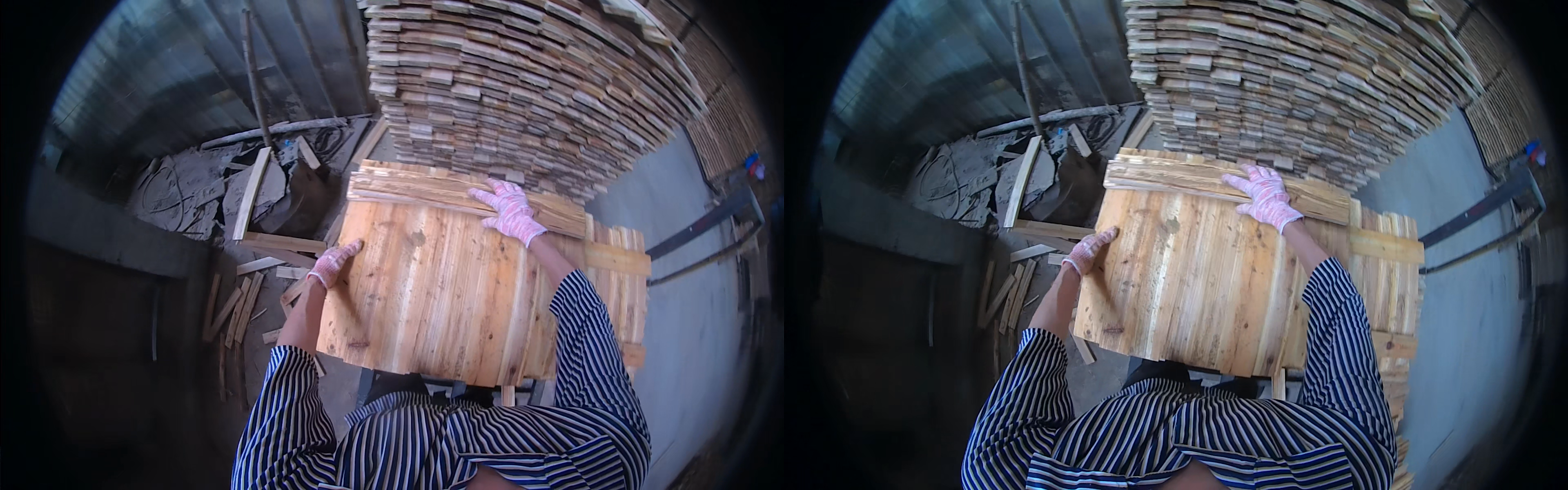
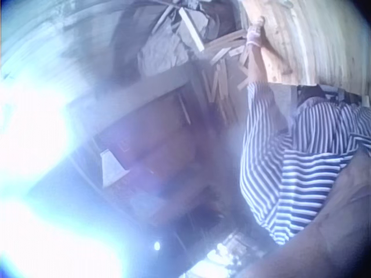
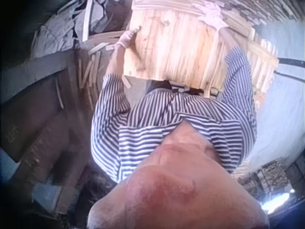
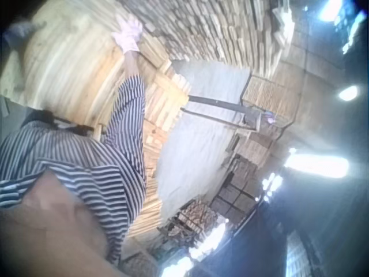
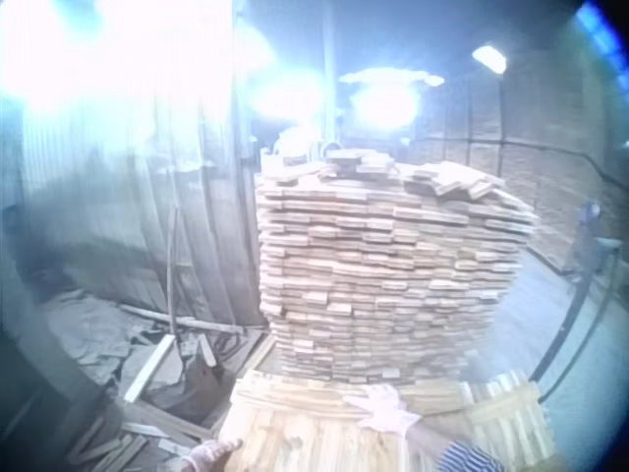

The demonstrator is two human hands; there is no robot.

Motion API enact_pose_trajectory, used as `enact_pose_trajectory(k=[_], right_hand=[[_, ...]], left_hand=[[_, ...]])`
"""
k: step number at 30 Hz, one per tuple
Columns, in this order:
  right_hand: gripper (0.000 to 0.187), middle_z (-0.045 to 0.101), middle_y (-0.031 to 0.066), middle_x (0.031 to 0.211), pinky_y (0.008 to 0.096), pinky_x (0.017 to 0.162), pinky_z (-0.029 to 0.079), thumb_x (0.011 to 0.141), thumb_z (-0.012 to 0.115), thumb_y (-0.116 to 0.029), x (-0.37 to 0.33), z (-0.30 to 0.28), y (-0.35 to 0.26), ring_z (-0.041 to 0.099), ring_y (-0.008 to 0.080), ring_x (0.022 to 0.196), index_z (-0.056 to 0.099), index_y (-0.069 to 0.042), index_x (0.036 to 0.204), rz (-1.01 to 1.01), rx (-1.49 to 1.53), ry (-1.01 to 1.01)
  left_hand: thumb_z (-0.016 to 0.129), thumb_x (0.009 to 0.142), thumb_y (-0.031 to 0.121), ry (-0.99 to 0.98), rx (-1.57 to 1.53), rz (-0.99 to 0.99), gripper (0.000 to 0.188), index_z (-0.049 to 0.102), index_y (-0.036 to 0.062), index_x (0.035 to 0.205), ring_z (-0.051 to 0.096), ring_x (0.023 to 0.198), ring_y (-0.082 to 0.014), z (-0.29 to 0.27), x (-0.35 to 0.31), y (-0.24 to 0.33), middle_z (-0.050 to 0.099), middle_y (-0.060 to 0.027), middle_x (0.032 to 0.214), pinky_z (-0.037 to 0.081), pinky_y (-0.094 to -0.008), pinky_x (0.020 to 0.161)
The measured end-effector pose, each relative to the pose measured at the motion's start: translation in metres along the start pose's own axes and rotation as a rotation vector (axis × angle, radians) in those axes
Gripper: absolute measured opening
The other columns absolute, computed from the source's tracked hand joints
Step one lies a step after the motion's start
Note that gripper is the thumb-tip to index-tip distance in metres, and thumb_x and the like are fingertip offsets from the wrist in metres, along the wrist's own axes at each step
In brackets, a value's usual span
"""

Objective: The person stacks wooden planks on a metal rack in a warehouse. They repeatedly pick up planks from a pile on the floor and place them onto the rack, arranging them vertically.

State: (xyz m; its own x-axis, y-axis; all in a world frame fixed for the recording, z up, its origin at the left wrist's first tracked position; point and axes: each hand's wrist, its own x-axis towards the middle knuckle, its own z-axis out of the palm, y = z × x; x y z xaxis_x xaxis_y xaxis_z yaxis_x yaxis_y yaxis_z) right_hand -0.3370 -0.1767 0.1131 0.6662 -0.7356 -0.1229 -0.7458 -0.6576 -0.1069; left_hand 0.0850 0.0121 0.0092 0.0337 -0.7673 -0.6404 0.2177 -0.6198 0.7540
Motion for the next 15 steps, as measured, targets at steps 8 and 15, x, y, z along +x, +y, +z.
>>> enact_pose_trajectory(k=[8, 15], right_hand=[[0.073, 0.045, 0.0122, 0.155, 0.0486, 0.114, 0.034, 0.083, 0.074, -0.052, -0.18, -0.017, -0.123, 0.045, 0.0318, 0.139, 0.047, -0.044, 0.15, -0.027, 0.09, -0.2], [0.064, 0.044, 0.0167, 0.154, 0.0595, 0.118, 0.024, 0.076, 0.075, -0.047, -0.232, 0.131, -0.173, 0.04, 0.037, 0.141, 0.057, -0.046, 0.138, -0.026, 0.569, 0.196]], left_hand=[[0.041, 0.104, 0.063, -0.427, -0.276, -0.178, 0.076, 0.033, 0.0106, 0.158, 0.051, 0.136, -0.0309, -0.006, -0.006, 0.02, 0.046, -0.0115, 0.156, 0.037, -0.047, 0.118], [0.035, 0.104, 0.062, -0.309, 0.033, -0.229, 0.073, 0.035, 0.0117, 0.157, 0.042, 0.143, -0.0337, -0.034, 0.021, 0.007, 0.04, -0.008, 0.162, 0.034, -0.0497, 0.117]])
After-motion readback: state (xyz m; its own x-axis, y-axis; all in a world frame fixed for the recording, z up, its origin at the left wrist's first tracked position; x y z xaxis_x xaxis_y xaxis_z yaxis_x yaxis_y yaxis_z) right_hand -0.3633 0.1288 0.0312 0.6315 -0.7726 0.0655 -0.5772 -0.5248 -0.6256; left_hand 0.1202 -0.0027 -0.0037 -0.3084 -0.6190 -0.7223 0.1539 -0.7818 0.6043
